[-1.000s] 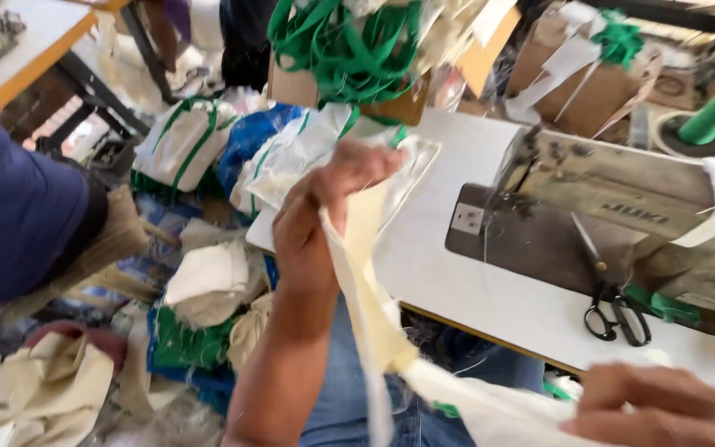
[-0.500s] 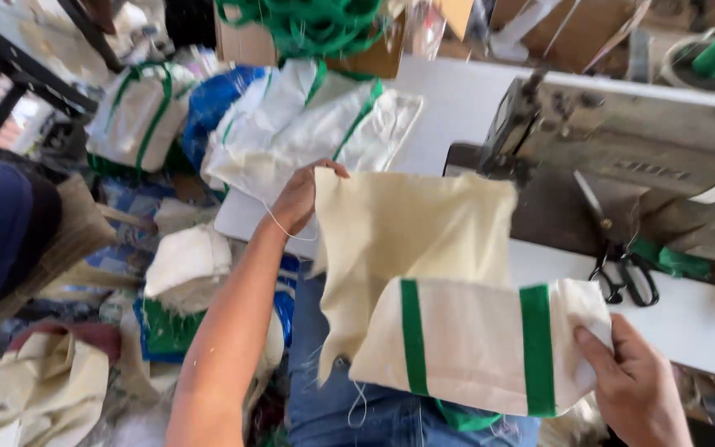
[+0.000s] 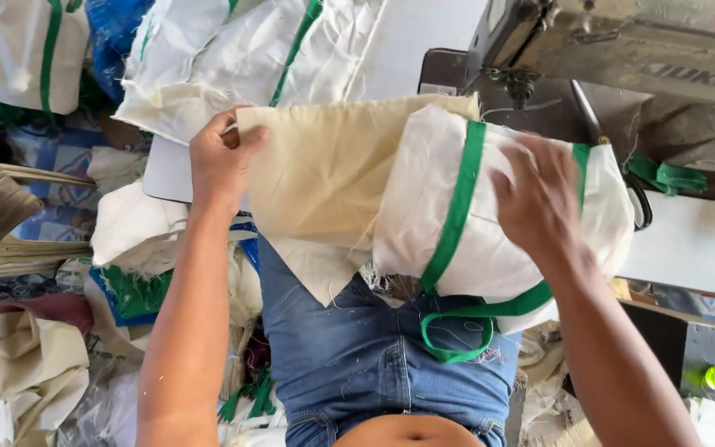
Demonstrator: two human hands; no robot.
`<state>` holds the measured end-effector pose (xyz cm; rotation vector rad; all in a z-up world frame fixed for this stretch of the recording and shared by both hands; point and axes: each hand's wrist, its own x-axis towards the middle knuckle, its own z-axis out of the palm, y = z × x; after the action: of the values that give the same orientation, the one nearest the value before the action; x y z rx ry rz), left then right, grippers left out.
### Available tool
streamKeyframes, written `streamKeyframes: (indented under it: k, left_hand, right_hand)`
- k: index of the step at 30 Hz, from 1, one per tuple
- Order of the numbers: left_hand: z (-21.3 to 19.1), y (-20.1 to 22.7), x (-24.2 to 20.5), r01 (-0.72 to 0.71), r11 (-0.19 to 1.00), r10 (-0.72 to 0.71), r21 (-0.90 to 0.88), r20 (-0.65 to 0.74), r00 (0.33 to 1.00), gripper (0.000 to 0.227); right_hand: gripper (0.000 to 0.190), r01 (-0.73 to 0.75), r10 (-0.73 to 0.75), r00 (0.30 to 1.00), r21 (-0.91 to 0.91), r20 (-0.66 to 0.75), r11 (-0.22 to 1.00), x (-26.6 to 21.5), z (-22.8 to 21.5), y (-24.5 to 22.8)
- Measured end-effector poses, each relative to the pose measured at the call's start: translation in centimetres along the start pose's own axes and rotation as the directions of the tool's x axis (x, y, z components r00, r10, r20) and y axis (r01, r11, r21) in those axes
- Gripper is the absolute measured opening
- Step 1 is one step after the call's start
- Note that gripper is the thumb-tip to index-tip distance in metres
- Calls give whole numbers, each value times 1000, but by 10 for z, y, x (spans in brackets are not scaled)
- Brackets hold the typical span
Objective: Trimming excess fabric and threads from sewn bags using scissors and inspecting the final product.
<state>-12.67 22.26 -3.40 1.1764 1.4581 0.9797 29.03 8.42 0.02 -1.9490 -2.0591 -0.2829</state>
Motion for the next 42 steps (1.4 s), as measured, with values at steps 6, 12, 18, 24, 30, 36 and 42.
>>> streamKeyframes:
  k: [6,12,18,24,30,36,42]
  left_hand:
    - [11,-45,8,-57,983,35,-176,-127,991,15]
    - [31,7,-24,-150,963,117,-224,-154,981,23]
    - [37,39,-38,-140,974,127,-176,-83,988,21]
    - [36,48,-49,-149,962,140,-227,-55,989,26]
    - [40,47,-44,-138,952,135,-275,-30,990,26]
    - [41,49,-48,-119,946,119,-300,-17,993,22]
    - [40,51,-52,-91,940,97,-330,2,995,26]
  right_hand:
    - [42,-118,84,984,231,155,966,43,71,10]
    - [50,-270,208,936,200,284,942,39,52,14]
    - [50,-391,251,831,199,496,899,39,7,29]
    - [36,-536,356,712,141,606,832,18,-27,30]
    - [51,-488,368,671,10,644,873,18,-49,24]
    - [32,-457,399,563,-130,724,880,23,-82,16]
    - [23,-233,99,819,170,565,958,-7,-67,37]
